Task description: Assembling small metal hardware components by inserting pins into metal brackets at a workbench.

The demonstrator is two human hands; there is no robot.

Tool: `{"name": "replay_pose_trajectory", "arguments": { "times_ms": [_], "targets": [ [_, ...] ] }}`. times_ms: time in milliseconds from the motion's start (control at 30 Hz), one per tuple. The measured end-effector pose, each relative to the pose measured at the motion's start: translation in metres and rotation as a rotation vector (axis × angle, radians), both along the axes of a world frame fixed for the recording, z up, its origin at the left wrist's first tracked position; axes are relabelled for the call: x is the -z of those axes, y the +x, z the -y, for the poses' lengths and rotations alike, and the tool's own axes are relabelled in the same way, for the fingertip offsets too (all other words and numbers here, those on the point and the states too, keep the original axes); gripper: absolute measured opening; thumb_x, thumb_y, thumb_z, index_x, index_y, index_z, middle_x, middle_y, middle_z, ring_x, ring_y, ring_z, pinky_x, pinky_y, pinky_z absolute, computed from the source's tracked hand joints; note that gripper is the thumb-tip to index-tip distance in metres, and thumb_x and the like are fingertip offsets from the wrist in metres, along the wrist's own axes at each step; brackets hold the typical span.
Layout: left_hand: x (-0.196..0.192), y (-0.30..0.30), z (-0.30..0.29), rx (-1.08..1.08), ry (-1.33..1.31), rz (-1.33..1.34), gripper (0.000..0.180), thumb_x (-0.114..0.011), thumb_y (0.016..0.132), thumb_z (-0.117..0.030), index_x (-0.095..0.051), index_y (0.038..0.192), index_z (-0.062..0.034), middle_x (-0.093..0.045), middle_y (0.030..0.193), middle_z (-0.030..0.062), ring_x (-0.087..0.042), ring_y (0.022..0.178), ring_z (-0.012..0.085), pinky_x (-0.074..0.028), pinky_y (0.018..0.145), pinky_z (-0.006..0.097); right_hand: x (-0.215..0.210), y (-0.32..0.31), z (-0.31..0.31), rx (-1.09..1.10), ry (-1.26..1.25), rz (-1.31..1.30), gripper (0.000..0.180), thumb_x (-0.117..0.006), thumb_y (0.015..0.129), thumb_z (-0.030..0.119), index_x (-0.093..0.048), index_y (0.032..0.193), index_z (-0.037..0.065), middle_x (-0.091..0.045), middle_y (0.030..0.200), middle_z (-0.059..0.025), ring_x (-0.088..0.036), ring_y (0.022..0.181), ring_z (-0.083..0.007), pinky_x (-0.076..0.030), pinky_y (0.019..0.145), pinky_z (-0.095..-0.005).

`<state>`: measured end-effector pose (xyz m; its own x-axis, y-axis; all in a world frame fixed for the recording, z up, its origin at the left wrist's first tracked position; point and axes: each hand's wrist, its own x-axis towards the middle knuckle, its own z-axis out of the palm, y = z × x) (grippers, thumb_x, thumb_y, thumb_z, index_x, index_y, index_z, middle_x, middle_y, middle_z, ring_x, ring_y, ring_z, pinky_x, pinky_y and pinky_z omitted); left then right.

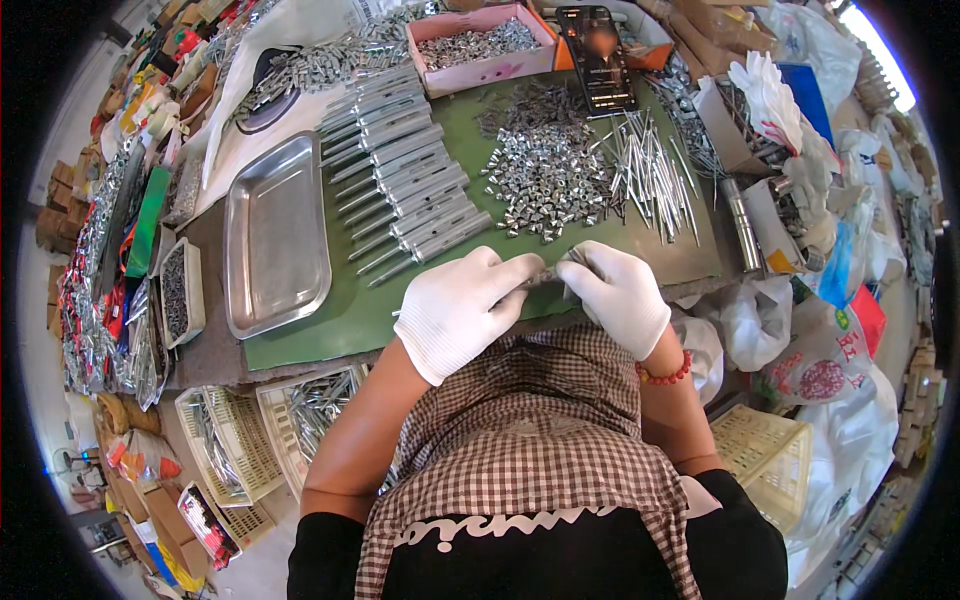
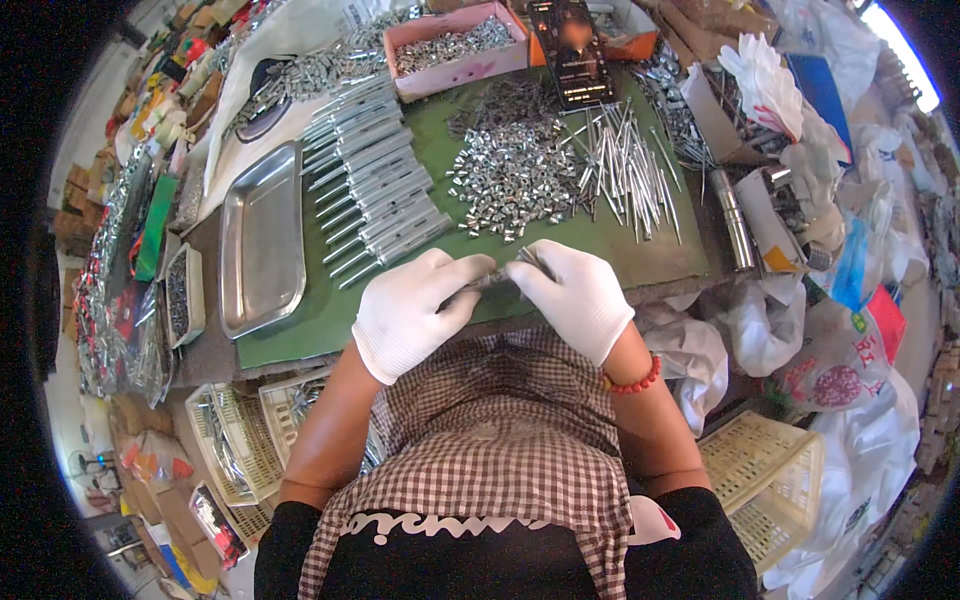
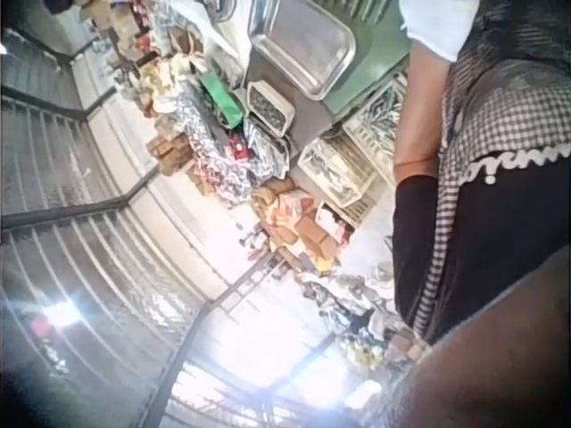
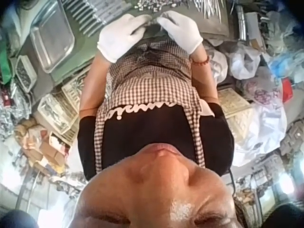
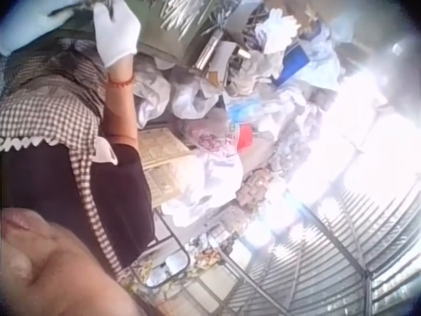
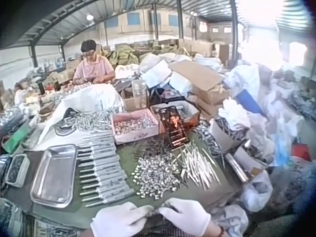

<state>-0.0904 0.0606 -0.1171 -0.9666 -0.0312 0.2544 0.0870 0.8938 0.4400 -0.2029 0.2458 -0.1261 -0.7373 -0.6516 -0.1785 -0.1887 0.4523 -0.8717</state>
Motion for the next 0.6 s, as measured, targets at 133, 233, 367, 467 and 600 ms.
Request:
{"name": "replay_pose_trajectory", "arguments": {
  "times_ms": [133, 233, 367, 467, 600],
  "targets": [
    [-0.003, 0.005, -0.005, -0.036, -0.045, 0.056, 0.025, -0.063, 0.087, -0.017, -0.069, 0.112, -0.0210, -0.060, 0.080, 0.0069, -0.063, 0.067, 0.0285, -0.051, 0.060, 0.038, -0.004, -0.008, -0.002, 0.087, 0.034, -0.271, 0.024, -0.062, 0.095, 0.027, -0.066, 0.098, 0.003, -0.067, 0.087, -0.0192, -0.066, 0.082, -0.0366, -0.051, 0.072, -0.0412],
    [0.001, 0.005, -0.013, -0.087, -0.165, 0.136, 0.024, -0.060, 0.089, -0.017, -0.066, 0.112, -0.0205, -0.059, 0.082, 0.0084, -0.063, 0.067, 0.0300, -0.051, 0.059, 0.040, 0.005, -0.032, 0.007, 0.126, 0.049, -0.590, 0.019, -0.063, 0.093, 0.024, -0.068, 0.098, 0.007, -0.069, 0.092, -0.0153, -0.067, 0.085, -0.0363, -0.053, 0.075, -0.0429],
    [0.003, 0.006, -0.016, -0.117, -0.215, 0.175, 0.025, -0.057, 0.091, -0.019, -0.064, 0.115, -0.0217, -0.057, 0.084, 0.0102, -0.062, 0.066, 0.0310, -0.051, 0.058, 0.042, 0.004, -0.058, 0.033, 0.059, 0.134, -0.769, 0.020, -0.066, 0.089, 0.024, -0.071, 0.101, 0.009, -0.067, 0.095, -0.0117, -0.066, 0.087, -0.0337, -0.053, 0.076, -0.0416],
    [0.005, 0.006, -0.016, -0.116, -0.211, 0.198, 0.024, -0.056, 0.092, -0.020, -0.064, 0.114, -0.0224, -0.057, 0.084, 0.0105, -0.062, 0.065, 0.0311, -0.051, 0.057, 0.042, -0.006, -0.061, 0.053, 0.054, 0.361, -0.817, 0.023, -0.067, 0.088, 0.028, -0.070, 0.102, 0.010, -0.066, 0.096, -0.0120, -0.066, 0.089, -0.0341, -0.054, 0.079, -0.0432],
    [0.004, 0.005, -0.015, -0.108, -0.200, 0.197, 0.024, -0.056, 0.092, -0.020, -0.064, 0.114, -0.0228, -0.057, 0.084, 0.0101, -0.062, 0.065, 0.0310, -0.051, 0.057, 0.042, -0.005, -0.068, 0.058, -0.003, 0.405, -0.783, 0.025, -0.066, 0.088, 0.030, -0.070, 0.101, 0.009, -0.065, 0.098, -0.0127, -0.066, 0.090, -0.0349, -0.054, 0.080, -0.0437]
  ]
}}
